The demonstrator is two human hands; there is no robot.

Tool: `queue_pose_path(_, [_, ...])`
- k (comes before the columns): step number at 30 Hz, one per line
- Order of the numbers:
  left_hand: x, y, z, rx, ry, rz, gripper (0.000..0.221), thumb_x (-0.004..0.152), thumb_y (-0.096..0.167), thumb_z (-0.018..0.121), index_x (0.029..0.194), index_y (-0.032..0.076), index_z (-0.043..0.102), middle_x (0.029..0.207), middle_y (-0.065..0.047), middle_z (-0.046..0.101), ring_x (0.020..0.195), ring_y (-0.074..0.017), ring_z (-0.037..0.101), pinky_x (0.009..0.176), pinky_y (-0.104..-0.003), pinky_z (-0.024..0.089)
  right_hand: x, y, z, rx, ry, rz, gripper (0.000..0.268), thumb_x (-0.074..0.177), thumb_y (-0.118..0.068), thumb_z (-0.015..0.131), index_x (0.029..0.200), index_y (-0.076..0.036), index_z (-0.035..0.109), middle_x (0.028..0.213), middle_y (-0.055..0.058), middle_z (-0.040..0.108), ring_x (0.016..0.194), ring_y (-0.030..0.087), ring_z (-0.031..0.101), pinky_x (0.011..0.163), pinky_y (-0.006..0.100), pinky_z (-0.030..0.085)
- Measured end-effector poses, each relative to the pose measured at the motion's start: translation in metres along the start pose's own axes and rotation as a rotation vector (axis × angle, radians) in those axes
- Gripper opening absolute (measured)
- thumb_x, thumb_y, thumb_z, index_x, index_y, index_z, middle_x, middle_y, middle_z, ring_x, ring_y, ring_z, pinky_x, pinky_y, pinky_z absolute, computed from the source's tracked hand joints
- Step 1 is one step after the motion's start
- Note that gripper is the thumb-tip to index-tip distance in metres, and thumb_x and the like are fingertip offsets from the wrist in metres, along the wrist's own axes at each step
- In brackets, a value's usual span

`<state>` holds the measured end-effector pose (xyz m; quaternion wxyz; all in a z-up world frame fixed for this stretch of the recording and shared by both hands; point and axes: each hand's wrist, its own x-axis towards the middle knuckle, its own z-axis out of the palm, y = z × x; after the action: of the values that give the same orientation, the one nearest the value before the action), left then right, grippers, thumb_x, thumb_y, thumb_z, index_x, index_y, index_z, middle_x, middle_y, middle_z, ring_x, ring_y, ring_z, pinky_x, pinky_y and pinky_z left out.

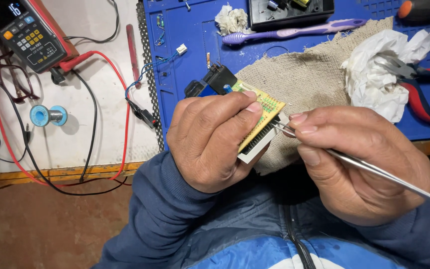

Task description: Repairing a digital display module and circuit board using a multimeter and tweezers.

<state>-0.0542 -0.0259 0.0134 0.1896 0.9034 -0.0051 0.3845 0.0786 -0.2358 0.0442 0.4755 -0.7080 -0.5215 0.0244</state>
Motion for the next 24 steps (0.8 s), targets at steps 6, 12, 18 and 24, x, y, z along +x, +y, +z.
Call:
queue_pose_path(6, [0.002,0.001,-0.001,0.009,0.003,-0.014,0.027,0.12,0.029,0.07,0.125,0.005,0.081,0.132,-0.016,0.085,0.109,-0.034,0.089,0.097,-0.046,0.065,-0.001,0.009,-0.012,-0.003,-0.034,-0.107,0.015,0.111,0.004,0.075,0.123,0.01,0.07,0.122,0.03,0.079,0.117,0.04,0.092,0.109,0.047,0.077])
queue_pose_path(12, [0.0,0.0,0.001,0.01,0.006,-0.008,0.026,0.12,0.028,0.073,0.129,0.005,0.08,0.133,-0.016,0.085,0.109,-0.0352,0.09,0.095,-0.048,0.064,0.002,0.006,-0.004,-0.004,-0.017,-0.11,0.012,0.111,0.003,0.075,0.122,0.007,0.073,0.12,0.03,0.082,0.112,0.035,0.091,0.107,0.042,0.075])
queue_pose_path(18, [0.003,0.002,0.001,-0.001,0.033,-0.013,0.027,0.12,0.027,0.071,0.125,0.003,0.081,0.13,-0.017,0.085,0.107,-0.0347,0.09,0.095,-0.046,0.064,0.007,-0.002,-0.002,-0.04,-0.012,-0.099,0.011,0.111,0.004,0.078,0.121,0.008,0.074,0.12,0.029,0.084,0.112,0.034,0.09,0.104,0.04,0.073])
queue_pose_path(24, [0.001,0.001,0.002,0.003,0.022,-0.013,0.026,0.119,0.029,0.074,0.126,0.005,0.082,0.131,-0.016,0.085,0.109,-0.0341,0.09,0.096,-0.046,0.064,0.008,0.002,-0.01,-0.078,-0.082,-0.161,0.016,0.112,0.004,0.078,0.126,0.009,0.075,0.124,0.03,0.084,0.114,0.034,0.089,0.106,0.042,0.074])
